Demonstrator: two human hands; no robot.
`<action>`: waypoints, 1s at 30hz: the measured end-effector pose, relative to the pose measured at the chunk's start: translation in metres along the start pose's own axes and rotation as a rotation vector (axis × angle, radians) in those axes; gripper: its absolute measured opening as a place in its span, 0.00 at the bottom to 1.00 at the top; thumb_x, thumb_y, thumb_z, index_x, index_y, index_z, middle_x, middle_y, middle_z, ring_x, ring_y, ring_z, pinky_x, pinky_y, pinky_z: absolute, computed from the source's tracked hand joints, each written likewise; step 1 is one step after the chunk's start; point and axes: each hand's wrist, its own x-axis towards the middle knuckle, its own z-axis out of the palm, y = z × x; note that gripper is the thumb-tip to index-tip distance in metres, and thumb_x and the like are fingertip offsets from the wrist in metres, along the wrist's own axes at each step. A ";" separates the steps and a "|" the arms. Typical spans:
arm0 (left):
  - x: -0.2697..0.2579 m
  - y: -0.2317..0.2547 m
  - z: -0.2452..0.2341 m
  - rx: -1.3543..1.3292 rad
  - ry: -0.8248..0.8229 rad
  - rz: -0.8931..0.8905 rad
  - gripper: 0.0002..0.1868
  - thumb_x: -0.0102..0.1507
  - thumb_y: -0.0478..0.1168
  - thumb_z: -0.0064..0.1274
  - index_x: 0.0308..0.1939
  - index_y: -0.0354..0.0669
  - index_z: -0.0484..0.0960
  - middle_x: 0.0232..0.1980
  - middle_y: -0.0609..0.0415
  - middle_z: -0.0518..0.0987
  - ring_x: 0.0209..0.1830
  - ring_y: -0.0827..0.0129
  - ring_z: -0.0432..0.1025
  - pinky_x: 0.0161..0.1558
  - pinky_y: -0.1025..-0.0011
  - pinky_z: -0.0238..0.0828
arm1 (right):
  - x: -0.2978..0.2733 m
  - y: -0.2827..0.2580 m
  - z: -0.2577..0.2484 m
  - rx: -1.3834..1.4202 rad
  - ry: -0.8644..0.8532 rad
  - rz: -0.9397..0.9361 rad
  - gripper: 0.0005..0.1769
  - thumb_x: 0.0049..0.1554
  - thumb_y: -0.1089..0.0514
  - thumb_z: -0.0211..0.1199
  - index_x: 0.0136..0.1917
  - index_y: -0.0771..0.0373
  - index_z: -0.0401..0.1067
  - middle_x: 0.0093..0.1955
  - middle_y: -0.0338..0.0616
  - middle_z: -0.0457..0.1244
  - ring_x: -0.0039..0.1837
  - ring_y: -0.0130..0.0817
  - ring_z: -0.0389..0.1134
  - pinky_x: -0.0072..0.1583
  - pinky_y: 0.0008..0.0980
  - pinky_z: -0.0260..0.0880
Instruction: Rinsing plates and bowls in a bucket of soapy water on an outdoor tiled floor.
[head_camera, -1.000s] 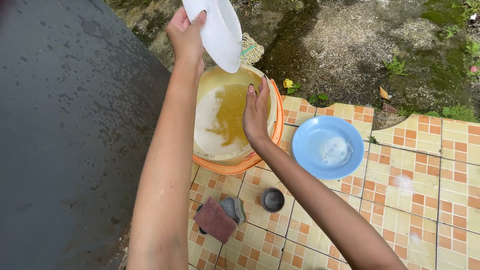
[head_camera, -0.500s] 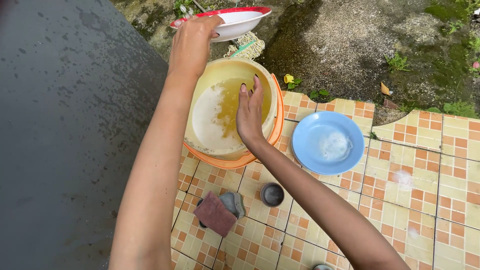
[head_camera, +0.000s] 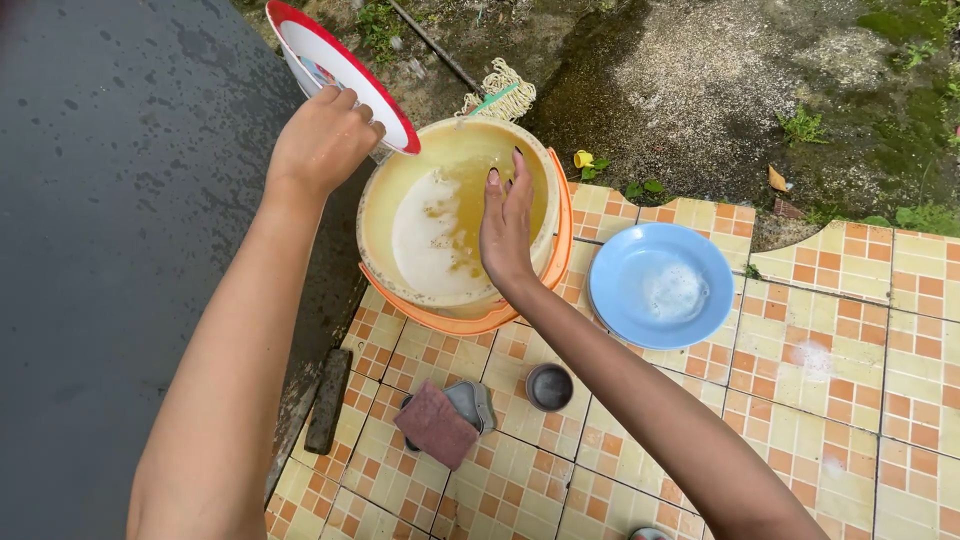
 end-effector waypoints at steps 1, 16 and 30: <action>-0.007 -0.003 -0.002 0.004 -0.003 -0.001 0.10 0.65 0.41 0.57 0.48 0.63 0.85 0.42 0.62 0.86 0.46 0.67 0.76 0.51 0.69 0.71 | 0.000 -0.001 0.000 0.004 -0.003 -0.001 0.44 0.62 0.29 0.32 0.82 0.55 0.40 0.86 0.50 0.40 0.86 0.45 0.39 0.79 0.49 0.37; -0.118 -0.005 -0.045 0.004 0.022 -0.061 0.14 0.62 0.48 0.63 0.51 0.59 0.82 0.51 0.64 0.84 0.53 0.74 0.75 0.51 0.72 0.76 | 0.000 0.006 -0.002 0.028 -0.049 -0.026 0.45 0.62 0.26 0.34 0.82 0.53 0.40 0.86 0.51 0.38 0.84 0.51 0.45 0.78 0.50 0.45; -0.281 0.071 -0.129 -1.532 0.375 -1.098 0.09 0.64 0.28 0.57 0.45 0.44 0.85 0.36 0.55 0.82 0.36 0.64 0.74 0.38 0.64 0.68 | 0.150 0.155 -0.091 0.171 -0.114 0.080 0.34 0.63 0.40 0.49 0.77 0.55 0.59 0.81 0.47 0.51 0.81 0.33 0.50 0.74 0.56 0.65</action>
